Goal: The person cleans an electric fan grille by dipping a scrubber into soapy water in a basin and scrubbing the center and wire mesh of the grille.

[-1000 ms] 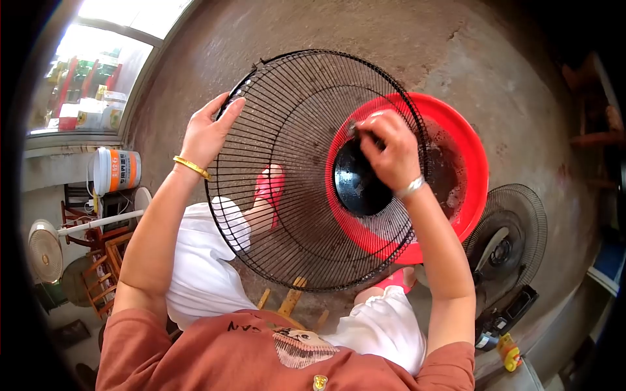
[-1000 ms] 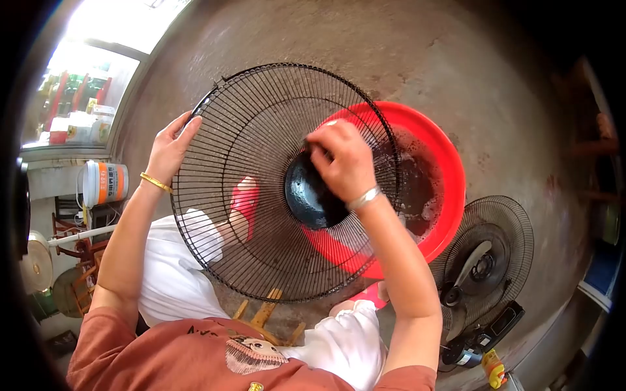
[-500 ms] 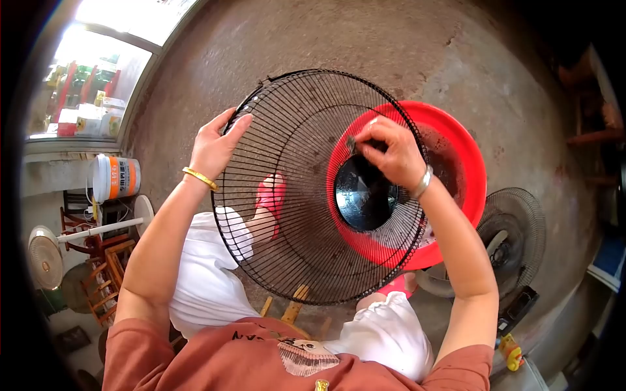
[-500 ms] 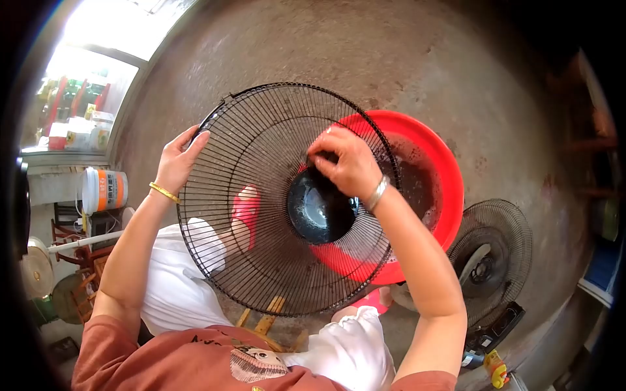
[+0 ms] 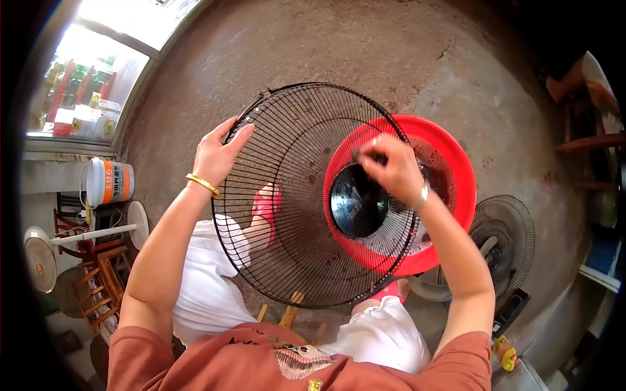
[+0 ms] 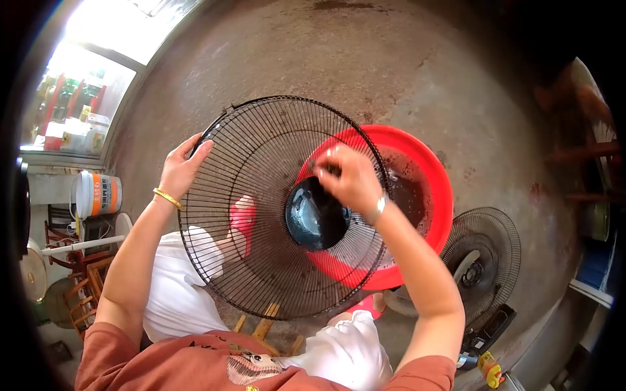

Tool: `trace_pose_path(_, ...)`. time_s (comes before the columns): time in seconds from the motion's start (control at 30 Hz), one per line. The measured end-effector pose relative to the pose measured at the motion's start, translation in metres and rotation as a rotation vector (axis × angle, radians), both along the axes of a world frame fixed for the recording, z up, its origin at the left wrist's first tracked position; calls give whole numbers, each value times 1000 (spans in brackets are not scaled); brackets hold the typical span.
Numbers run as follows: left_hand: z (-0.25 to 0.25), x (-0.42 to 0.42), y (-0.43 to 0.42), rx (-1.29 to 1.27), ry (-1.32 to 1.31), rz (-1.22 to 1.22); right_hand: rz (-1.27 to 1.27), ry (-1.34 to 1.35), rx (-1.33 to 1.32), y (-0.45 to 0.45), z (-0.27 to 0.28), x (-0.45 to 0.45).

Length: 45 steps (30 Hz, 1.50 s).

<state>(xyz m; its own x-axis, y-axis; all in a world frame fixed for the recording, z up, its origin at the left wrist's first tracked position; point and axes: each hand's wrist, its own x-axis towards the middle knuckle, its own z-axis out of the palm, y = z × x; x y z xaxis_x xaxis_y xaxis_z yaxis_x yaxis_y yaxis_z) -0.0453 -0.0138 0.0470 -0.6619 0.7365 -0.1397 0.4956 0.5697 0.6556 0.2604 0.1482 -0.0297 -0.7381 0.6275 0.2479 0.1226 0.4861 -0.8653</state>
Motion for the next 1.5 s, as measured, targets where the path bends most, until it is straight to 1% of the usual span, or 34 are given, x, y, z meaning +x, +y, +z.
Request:
trace_pose_path(0.07,-4,-4,-1,4,-55,-8,-45,20,6,-11,0,7)
trace_pose_path(0.13,0,-2,0,3,-52,-38,-132,84,43,4,-17,-9)
trace_pose_path(0.2,4,5,1,13,-37,-31,-265,116,245,40,-46,-37)
trace_pose_path(0.27,10,10,3,13,35,-38,-394,-31,289,82,-67,-57)
trace_pose_path(0.3,12,11,4,24,10,-26,-430,-158,172,97,-67,-58)
trace_pose_path(0.33,12,10,5,32,-15,-20,-447,-212,117,108,-69,-51)
trace_pose_path(0.4,17,17,8,43,-16,-37,-506,-137,188,115,-80,-11)
trace_pose_path(0.43,15,14,7,68,-88,-24,-573,-69,210,110,-86,16)
trace_pose_path(0.47,13,11,7,102,-154,-7,-609,-148,170,103,-98,45)
trace_pose_path(0.5,16,16,8,105,-145,1,-640,-240,143,91,-111,73)
trace_pose_path(0.53,17,16,8,64,-150,46,-647,-247,150,81,-137,99)
trace_pose_path(0.57,15,14,7,65,-136,37,-701,-366,32,66,-153,122)
trace_pose_path(0.6,13,12,5,61,-125,27,-733,-464,13,53,-169,141)
trace_pose_path(0.67,10,3,3,68,-145,64,-742,-532,124,31,-215,171)
trace_pose_path(0.7,13,5,4,71,-155,83,-668,-682,-23,22,-222,178)
trace_pose_path(0.73,19,7,4,12,-132,106,-589,-819,-169,17,-225,182)
trace_pose_path(0.77,27,11,5,-49,-109,127,-522,-846,-158,17,-239,184)
trace_pose_path(0.8,26,12,5,-39,-101,141,-550,-806,-157,19,-237,184)
trace_pose_path(0.87,22,15,7,-16,-89,169,-608,-728,-148,28,-206,182)
trace_pose_path(0.9,23,15,7,-22,-107,155,-711,-592,-115,28,-185,177)
trace_pose_path(0.93,23,16,7,-24,-98,156,-723,-434,-125,28,-165,171)
trace_pose_path(0.97,22,16,6,-23,-88,159,-658,-266,-96,24,-132,160)
trace_pose_path(1.0,22,16,6,-19,-80,162,-604,-113,-178,13,-102,144)
trace_pose_path(1.07,20,12,4,-20,-81,151,-455,-30,-29,-9,-66,111)
trace_pose_path(1.1,17,9,3,-18,-84,149,-408,92,10,-21,-55,91)
trace_pose_path(1.13,16,8,4,-13,-88,148,-393,212,-25,-34,-47,72)
trace_pose_path(1.2,17,9,5,-6,-94,160,-493,190,-65,-48,-62,49)
trace_pose_path(1.27,14,5,3,-4,-104,159,-602,109,178,-15,-104,66)
trace_pose_path(1.3,11,-2,-1,-15,-77,152,-694,13,161,2,-133,83)
trace_pose_path(1.33,6,-11,-4,-18,-53,140,-779,-248,-67,15,-155,102)
trace_pose_path(1.37,4,-16,0,-13,-27,123,-778,-366,-90,21,-174,119)
trace_pose_path(1.4,6,-14,5,10,-42,126,-849,-371,-119,20,-180,125)
trace_pose_path(1.47,6,-7,0,15,-69,150,-866,-102,-103,6,-157,113)
trace_pose_path(1.5,9,-3,-2,16,-117,148,-816,54,19,-6,-133,103)
